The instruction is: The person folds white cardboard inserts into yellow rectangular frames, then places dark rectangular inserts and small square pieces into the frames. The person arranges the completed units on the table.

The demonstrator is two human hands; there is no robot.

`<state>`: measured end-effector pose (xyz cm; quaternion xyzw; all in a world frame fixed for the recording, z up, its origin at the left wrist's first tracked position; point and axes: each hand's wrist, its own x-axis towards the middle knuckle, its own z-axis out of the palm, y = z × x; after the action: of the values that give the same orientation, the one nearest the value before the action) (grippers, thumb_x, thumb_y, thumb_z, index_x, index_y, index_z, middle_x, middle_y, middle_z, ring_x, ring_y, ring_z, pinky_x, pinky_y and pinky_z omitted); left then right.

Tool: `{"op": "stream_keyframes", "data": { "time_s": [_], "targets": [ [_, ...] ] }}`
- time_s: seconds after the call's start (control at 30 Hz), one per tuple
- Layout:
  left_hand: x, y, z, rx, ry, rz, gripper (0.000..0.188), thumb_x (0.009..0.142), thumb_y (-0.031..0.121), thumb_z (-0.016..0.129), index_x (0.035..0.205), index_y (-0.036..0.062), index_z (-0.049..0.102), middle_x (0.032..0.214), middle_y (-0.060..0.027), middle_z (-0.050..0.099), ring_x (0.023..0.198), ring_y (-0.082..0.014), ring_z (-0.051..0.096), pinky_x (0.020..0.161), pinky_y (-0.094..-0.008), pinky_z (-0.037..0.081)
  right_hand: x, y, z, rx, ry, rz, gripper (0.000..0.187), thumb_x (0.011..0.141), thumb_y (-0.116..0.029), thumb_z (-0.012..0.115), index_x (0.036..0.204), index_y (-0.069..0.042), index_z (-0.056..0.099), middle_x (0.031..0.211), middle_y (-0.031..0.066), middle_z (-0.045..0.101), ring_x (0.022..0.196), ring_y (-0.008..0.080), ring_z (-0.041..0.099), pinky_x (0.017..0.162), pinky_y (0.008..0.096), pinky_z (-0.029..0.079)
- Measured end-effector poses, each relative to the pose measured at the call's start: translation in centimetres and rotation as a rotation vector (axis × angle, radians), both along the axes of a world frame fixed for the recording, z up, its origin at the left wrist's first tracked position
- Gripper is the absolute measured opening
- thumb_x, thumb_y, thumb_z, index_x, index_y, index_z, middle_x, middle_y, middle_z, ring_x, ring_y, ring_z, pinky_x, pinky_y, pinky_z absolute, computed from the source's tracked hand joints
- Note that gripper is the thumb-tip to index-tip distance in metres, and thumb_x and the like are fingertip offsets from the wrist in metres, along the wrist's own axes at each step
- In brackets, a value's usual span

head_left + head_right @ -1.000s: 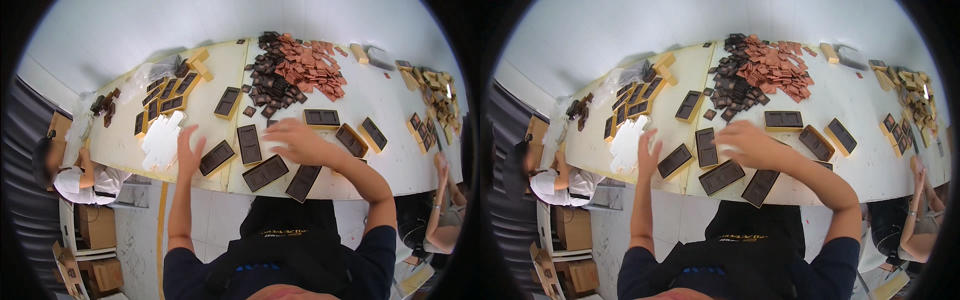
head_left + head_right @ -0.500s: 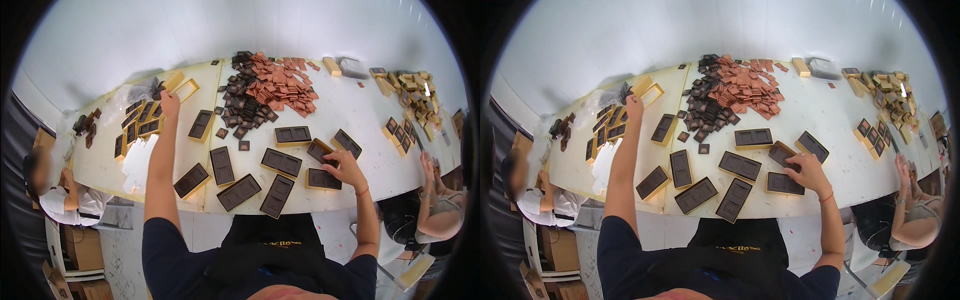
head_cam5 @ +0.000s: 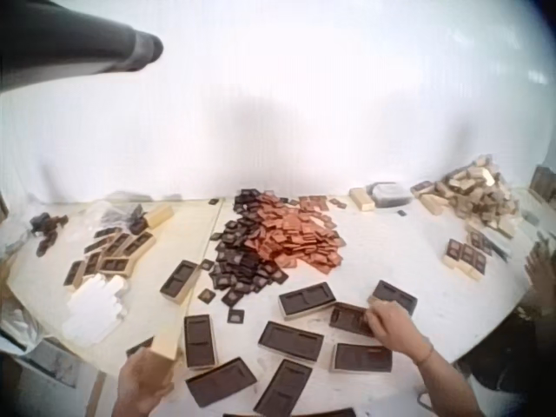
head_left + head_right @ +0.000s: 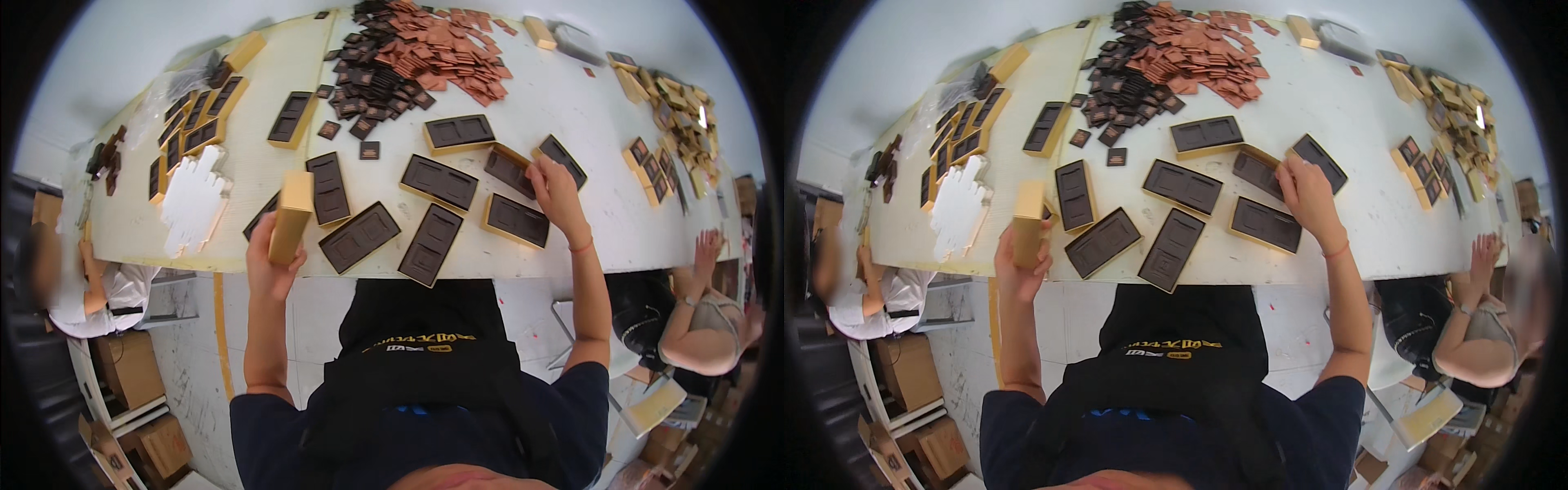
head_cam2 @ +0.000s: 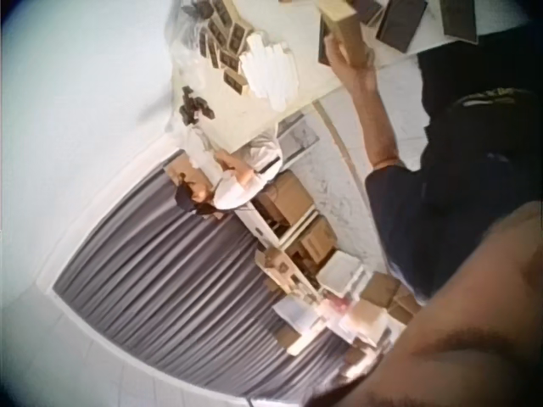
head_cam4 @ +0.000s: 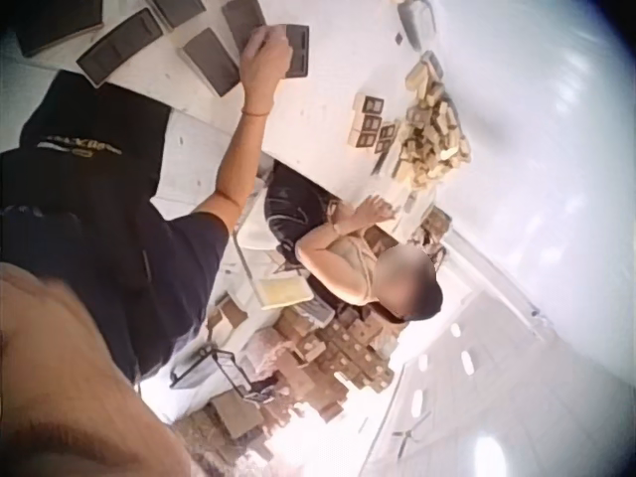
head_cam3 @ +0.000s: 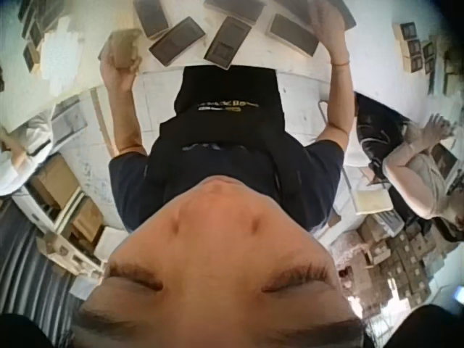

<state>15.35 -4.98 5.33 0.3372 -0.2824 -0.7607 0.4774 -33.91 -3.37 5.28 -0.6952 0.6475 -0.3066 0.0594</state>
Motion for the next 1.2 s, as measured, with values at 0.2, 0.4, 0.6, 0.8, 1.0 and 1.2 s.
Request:
{"op": "stream_keyframes", "data": {
  "time_s": [0.2, 0.4, 0.6, 0.8, 1.0, 1.2],
  "targets": [
    [-2.8, 2.4, 0.1, -0.229, -0.191, 0.109, 0.066, 0.089, 0.052, 0.073, 0.129, 0.0091, 0.043, 0.105, -0.0005, 0.057, 0.075, -0.0061, 0.053, 0.052, -0.0203, 0.039, 0.5, 0.0, 1.0, 0.023, 0.111, 0.157, 0.014, 0.090, -0.015, 0.069, 0.083, -0.003, 0.067, 0.084, 0.0103, 0.066, 0.083, 0.0297, 0.063, 0.075, 0.0382, 0.050],
    [-5.0, 2.6, -1.6, -0.568, -0.739, 0.341, 0.064, 0.076, 0.043, 0.086, 0.120, 0.0079, 0.055, 0.101, -0.0006, 0.059, 0.076, -0.0111, 0.057, 0.057, -0.0242, 0.045, 3.2, 0.7, 4.9, -0.090, -0.302, -0.116, 0.012, 0.103, -0.008, 0.052, 0.106, -0.003, 0.061, 0.079, 0.0055, 0.058, 0.069, 0.0132, 0.049, 0.066, 0.0254, 0.042],
    [-4.9, 1.8, -1.8, -1.003, -1.329, 0.420, 0.074, 0.066, 0.043, 0.091, 0.123, 0.0048, 0.062, 0.116, -0.0083, 0.065, 0.104, -0.0313, 0.057, 0.089, -0.0397, 0.047, 12.5, 0.2, 7.6, 0.228, -0.752, 0.243, 0.019, 0.104, -0.012, 0.050, 0.103, -0.002, 0.065, 0.081, -0.0048, 0.055, 0.070, 0.0002, 0.040, 0.061, 0.0183, 0.031],
    [-6.2, 2.8, -2.1, -1.068, -1.327, 0.347, 0.090, 0.067, 0.031, 0.092, 0.141, 0.0050, 0.048, 0.124, -0.0120, 0.060, 0.113, -0.0327, 0.053, 0.099, -0.0432, 0.041, 17.3, -7.8, 5.2, 0.611, -0.579, 0.460, 0.020, 0.099, -0.015, 0.053, 0.098, -0.002, 0.068, 0.083, 0.0000, 0.062, 0.078, 0.0075, 0.055, 0.071, 0.0241, 0.046],
    [-7.5, 2.6, -2.6, -1.038, -1.164, 0.329, 0.086, 0.069, 0.017, 0.089, 0.142, 0.0044, 0.046, 0.124, -0.0131, 0.061, 0.110, -0.0334, 0.055, 0.097, -0.0421, 0.042, 17.5, -11.5, 5.0, 0.879, -0.184, 0.476, 0.021, 0.090, -0.015, 0.058, 0.095, -0.002, 0.073, 0.092, 0.0099, 0.070, 0.086, 0.0190, 0.064, 0.080, 0.0307, 0.050],
    [-8.2, 2.3, -2.5, -1.052, -1.119, 0.245, 0.087, 0.071, 0.019, 0.088, 0.144, 0.0043, 0.044, 0.129, -0.0139, 0.057, 0.117, -0.0344, 0.052, 0.101, -0.0426, 0.040, 21.6, -10.9, 5.1, 0.657, 0.050, 0.497, 0.016, 0.090, -0.017, 0.061, 0.099, -0.005, 0.066, 0.103, 0.0225, 0.070, 0.101, 0.0377, 0.067, 0.088, 0.0434, 0.052]
  ]
}}
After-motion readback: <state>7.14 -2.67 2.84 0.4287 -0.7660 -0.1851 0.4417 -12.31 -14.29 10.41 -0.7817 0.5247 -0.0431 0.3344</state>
